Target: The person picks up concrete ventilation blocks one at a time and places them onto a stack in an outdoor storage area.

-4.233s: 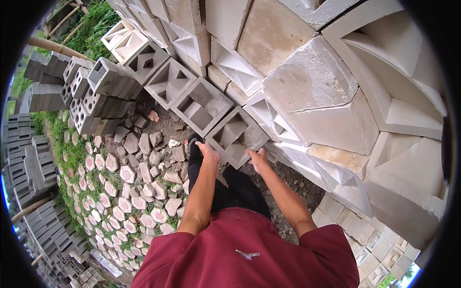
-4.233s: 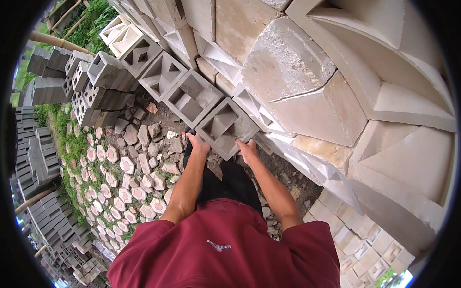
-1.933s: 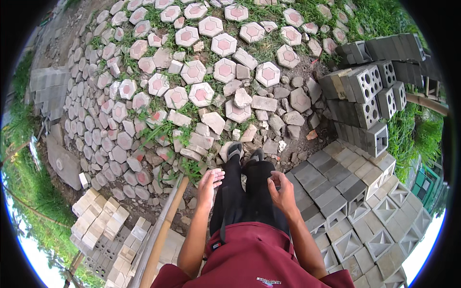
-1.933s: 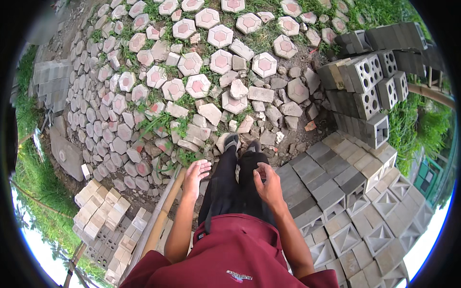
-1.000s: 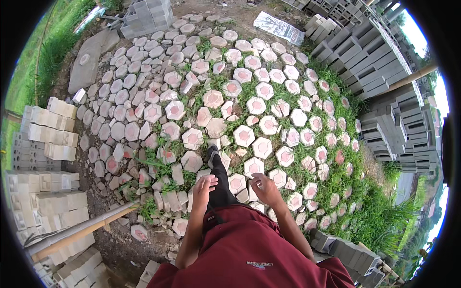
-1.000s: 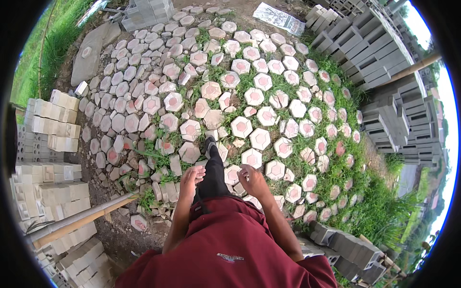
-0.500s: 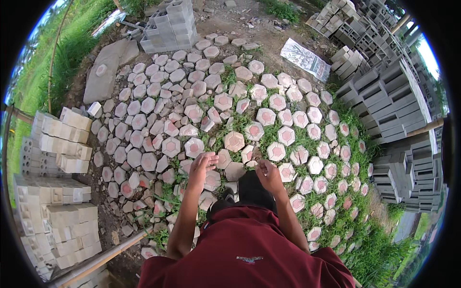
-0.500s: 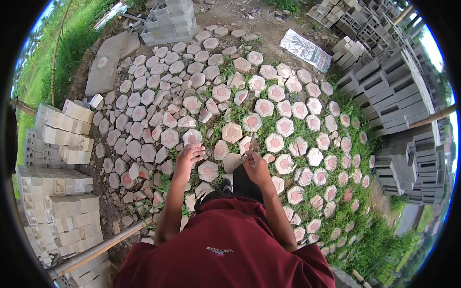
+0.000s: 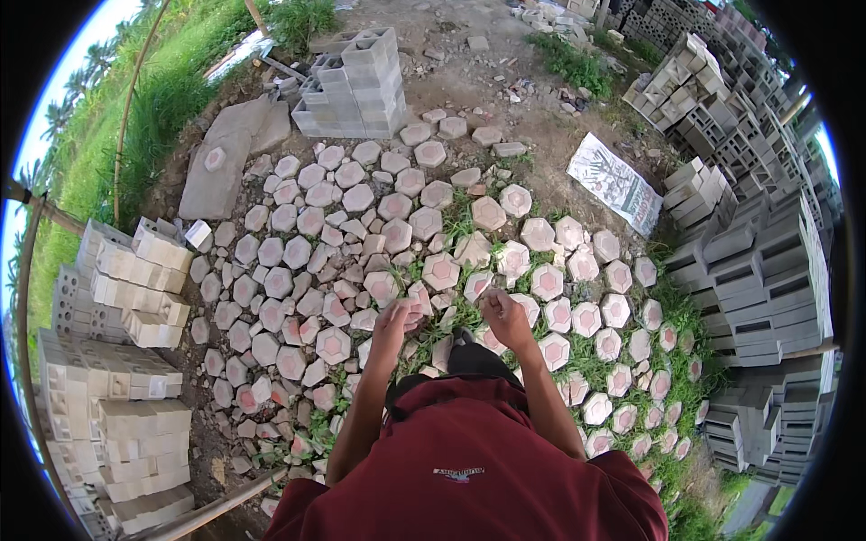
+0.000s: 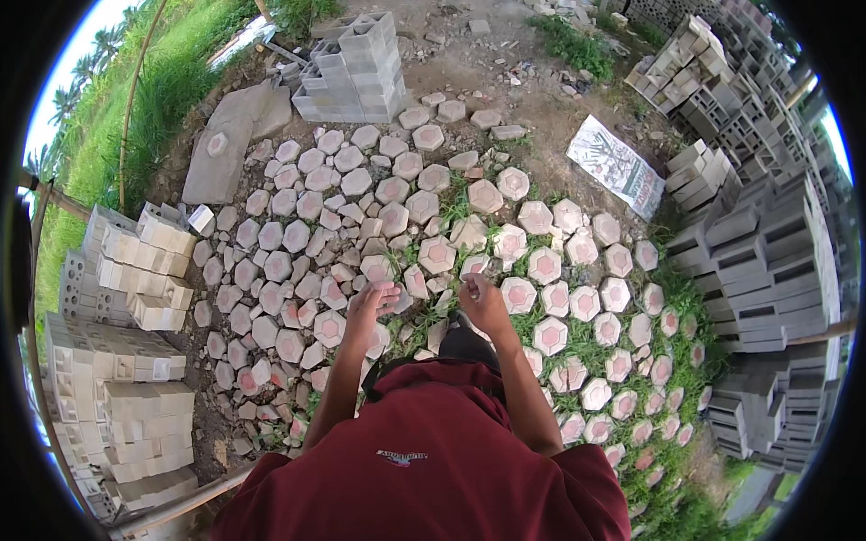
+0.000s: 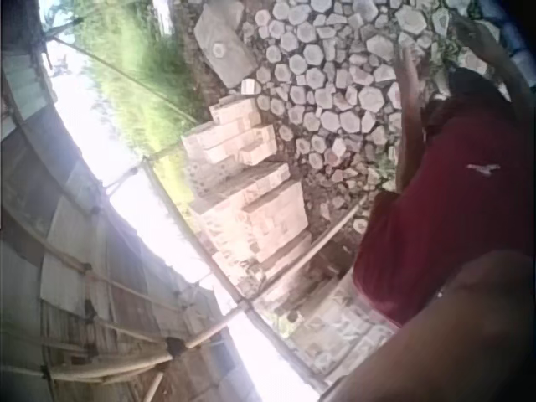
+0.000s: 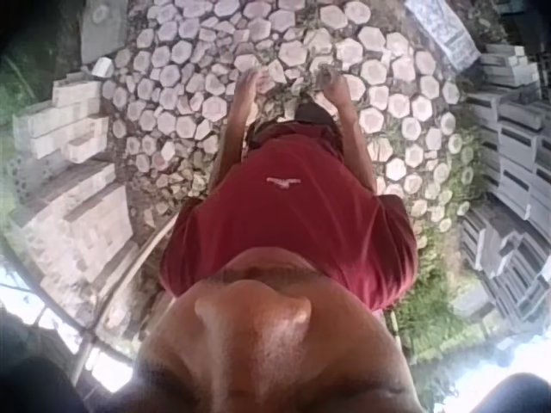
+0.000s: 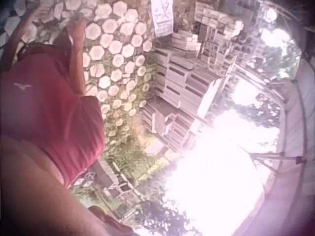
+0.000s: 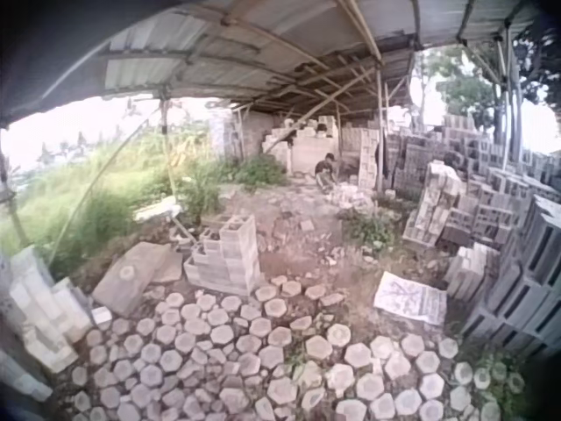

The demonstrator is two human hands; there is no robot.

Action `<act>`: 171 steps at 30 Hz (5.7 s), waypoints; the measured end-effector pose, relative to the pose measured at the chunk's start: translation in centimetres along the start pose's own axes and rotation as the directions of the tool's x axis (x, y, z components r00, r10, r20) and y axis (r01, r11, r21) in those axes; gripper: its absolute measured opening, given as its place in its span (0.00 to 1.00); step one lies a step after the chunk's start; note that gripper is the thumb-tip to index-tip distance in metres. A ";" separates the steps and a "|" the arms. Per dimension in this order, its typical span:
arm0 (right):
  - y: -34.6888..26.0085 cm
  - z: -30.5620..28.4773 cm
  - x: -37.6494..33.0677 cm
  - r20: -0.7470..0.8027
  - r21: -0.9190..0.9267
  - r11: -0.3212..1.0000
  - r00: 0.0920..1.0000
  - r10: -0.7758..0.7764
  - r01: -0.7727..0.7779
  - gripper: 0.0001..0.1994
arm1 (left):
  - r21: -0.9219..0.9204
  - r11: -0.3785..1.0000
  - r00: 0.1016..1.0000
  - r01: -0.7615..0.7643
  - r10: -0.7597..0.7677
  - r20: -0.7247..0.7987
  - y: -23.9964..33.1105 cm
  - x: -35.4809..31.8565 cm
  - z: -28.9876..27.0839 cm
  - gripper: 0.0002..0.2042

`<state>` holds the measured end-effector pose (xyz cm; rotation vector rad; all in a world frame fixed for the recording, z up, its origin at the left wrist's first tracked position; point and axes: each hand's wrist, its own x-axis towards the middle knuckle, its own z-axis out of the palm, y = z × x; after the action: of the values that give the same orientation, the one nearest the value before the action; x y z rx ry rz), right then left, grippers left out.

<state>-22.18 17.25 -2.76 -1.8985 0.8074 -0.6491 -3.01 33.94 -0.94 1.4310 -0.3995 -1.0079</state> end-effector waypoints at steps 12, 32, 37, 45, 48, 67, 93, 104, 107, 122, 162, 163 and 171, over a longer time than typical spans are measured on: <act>1.8 -2.4 21.0 0.124 -0.143 0.984 0.989 -0.087 0.104 0.15 | -0.097 0.994 0.994 0.050 -0.059 -0.091 6.4 20.0 3.1 0.17; 7.8 -2.2 72.3 0.255 -0.238 0.954 0.936 0.244 -0.184 0.19 | 0.215 0.973 0.994 -0.082 0.095 -0.050 21.8 74.3 0.6 0.18; 9.9 -4.0 80.6 0.300 -0.127 0.970 0.924 0.237 -0.207 0.19 | 0.260 0.965 1.000 0.024 -0.026 0.006 25.3 82.4 1.7 0.17; 17.4 -9.9 101.9 0.383 -0.186 0.983 0.922 0.067 0.006 0.21 | -0.075 0.983 0.965 0.170 -0.181 -0.190 30.0 97.2 10.6 0.17; 17.0 -12.6 109.1 0.376 -0.183 0.980 0.926 -0.004 0.079 0.21 | -0.070 0.988 0.952 0.135 -0.149 -0.267 30.6 101.8 14.0 0.16; 20.7 -12.5 143.4 0.592 -0.031 0.982 0.795 -0.130 0.184 0.19 | -0.048 0.998 0.955 0.051 -0.062 -0.289 37.6 129.5 17.5 0.18; 29.5 -0.8 205.4 0.861 0.014 0.939 0.473 -0.187 0.345 0.20 | -0.298 0.931 0.600 -0.210 -0.118 -0.791 45.6 177.8 13.0 0.17; 31.3 9.0 217.9 0.969 0.138 0.909 0.137 -0.206 0.393 0.19 | -0.299 0.891 0.371 -0.341 -0.164 -0.914 48.3 187.7 17.9 0.15; 29.9 12.8 217.9 0.979 0.149 0.919 0.078 -0.189 0.366 0.19 | -0.251 0.853 0.301 -0.457 -0.117 -0.946 49.8 187.0 15.1 0.16; 19.6 33.9 213.5 0.972 0.003 0.999 -0.234 0.005 0.035 0.21 | -0.073 0.940 -0.163 -0.333 -0.133 -0.978 53.1 177.3 -4.6 0.17; 8.1 63.0 203.0 0.960 -0.138 0.980 -0.225 0.169 0.144 0.22 | -0.513 0.845 -0.372 0.151 -0.432 -0.822 54.1 173.2 -30.5 0.33; 6.2 62.8 203.6 0.956 -0.074 0.989 -0.273 0.107 0.129 0.21 | -0.513 0.850 -0.385 0.122 -0.436 -0.813 55.8 172.3 -29.6 0.33; -3.5 57.1 204.1 0.760 0.169 0.951 -0.648 0.042 0.260 0.20 | -0.124 0.579 -0.227 -0.806 -0.495 -0.838 57.7 172.0 -18.5 0.32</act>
<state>151.01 -104.96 -2.96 -1.6257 -0.9334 1.4048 125.48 -95.35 -7.09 0.7041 1.0419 0.6760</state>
